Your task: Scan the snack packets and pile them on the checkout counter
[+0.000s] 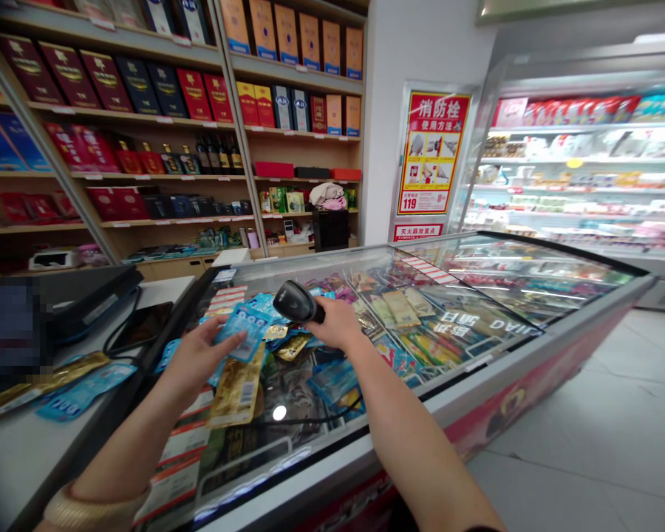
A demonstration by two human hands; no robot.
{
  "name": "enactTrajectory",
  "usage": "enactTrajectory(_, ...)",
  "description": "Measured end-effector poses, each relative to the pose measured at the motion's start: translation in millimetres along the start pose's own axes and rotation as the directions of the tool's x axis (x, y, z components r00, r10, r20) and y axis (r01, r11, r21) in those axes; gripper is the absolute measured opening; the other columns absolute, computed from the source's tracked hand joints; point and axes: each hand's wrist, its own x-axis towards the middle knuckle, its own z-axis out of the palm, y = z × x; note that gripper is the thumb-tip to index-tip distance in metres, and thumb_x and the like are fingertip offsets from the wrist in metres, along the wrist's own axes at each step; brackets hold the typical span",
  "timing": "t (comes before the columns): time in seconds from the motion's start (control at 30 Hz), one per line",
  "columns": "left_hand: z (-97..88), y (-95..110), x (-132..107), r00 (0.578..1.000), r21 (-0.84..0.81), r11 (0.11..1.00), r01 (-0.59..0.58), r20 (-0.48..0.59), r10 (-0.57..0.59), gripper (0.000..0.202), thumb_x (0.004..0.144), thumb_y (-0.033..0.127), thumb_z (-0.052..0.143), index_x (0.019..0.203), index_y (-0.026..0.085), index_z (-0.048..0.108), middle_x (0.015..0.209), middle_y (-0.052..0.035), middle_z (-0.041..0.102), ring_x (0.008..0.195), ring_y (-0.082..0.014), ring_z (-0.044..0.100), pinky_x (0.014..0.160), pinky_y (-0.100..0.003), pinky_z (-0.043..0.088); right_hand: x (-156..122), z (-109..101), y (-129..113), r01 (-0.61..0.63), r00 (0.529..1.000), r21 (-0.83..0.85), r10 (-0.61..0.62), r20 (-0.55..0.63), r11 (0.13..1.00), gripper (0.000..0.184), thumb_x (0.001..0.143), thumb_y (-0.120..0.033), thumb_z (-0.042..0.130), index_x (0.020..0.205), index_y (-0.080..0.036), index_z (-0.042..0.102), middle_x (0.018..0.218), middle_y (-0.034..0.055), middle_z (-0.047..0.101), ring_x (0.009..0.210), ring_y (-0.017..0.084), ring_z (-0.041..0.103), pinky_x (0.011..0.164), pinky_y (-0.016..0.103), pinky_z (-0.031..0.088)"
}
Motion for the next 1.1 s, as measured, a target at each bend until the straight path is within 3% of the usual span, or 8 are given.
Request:
enactTrajectory(0.1,-7.9,-3,5,0.991,-0.271,0.956,0.115,-0.036,-0.13,0.048,0.044,0.032,0.085,0.084,0.018,0.063,0.072,-0.0005,0.071,0.062,-0.0166,0.066,0.063,-0.029,0.054,0,1,0,0.011,1.0,0.035,-0.01,-0.021,0.999,0.023,0.073,-0.03,0.069,0.094,-0.022,0.068,0.088,0.0044,0.073,0.081,0.022,0.067,0.071,0.029,0.046)
enactTrajectory(0.17,-11.7,-7,7,0.981,-0.404,0.905,0.134,-0.076,-0.179,0.047,0.044,0.025,0.085,0.085,0.018,0.062,0.074,-0.0004,0.072,0.065,-0.0162,0.067,0.065,-0.028,0.055,-1,1,0,0.041,0.999,0.072,-0.04,-0.016,0.997,0.024,0.072,-0.029,0.069,0.095,-0.022,0.068,0.089,0.0044,0.073,0.081,0.022,0.067,0.071,0.028,0.046)
enactTrajectory(0.37,-14.1,-12,9,0.965,-0.549,0.833,0.072,-0.172,-0.196,0.031,0.054,0.014,0.079,0.081,0.016,0.064,0.079,-0.0016,0.072,0.07,-0.016,0.068,0.072,-0.031,0.058,-3,5,-5,0.175,0.983,0.167,-0.18,0.017,0.97,0.025,0.072,-0.025,0.068,0.096,-0.021,0.068,0.089,0.0039,0.072,0.083,0.02,0.066,0.074,0.026,0.047)
enactTrajectory(0.63,-9.4,-13,8,0.935,-0.529,0.846,0.057,-0.268,-0.231,0.038,0.055,0.007,0.075,0.085,0.02,0.056,0.072,0.0034,0.065,0.061,-0.0128,0.064,0.061,-0.025,0.055,-7,14,-11,0.255,0.958,0.166,-0.272,0.093,0.953,0.019,0.073,-0.03,0.067,0.089,-0.02,0.067,0.084,0.0035,0.072,0.083,0.02,0.067,0.072,0.025,0.045)
enactTrajectory(1.1,-10.6,-17,7,0.951,-0.465,0.883,0.067,-0.238,-0.197,0.041,0.053,0.017,0.079,0.084,0.022,0.053,0.079,0.0025,0.066,0.068,-0.0148,0.067,0.066,-0.029,0.057,-6,9,-16,0.228,0.959,0.105,-0.242,0.148,0.968,0.017,0.074,-0.031,0.066,0.088,-0.021,0.065,0.082,0.0032,0.072,0.084,0.021,0.067,0.071,0.025,0.044)
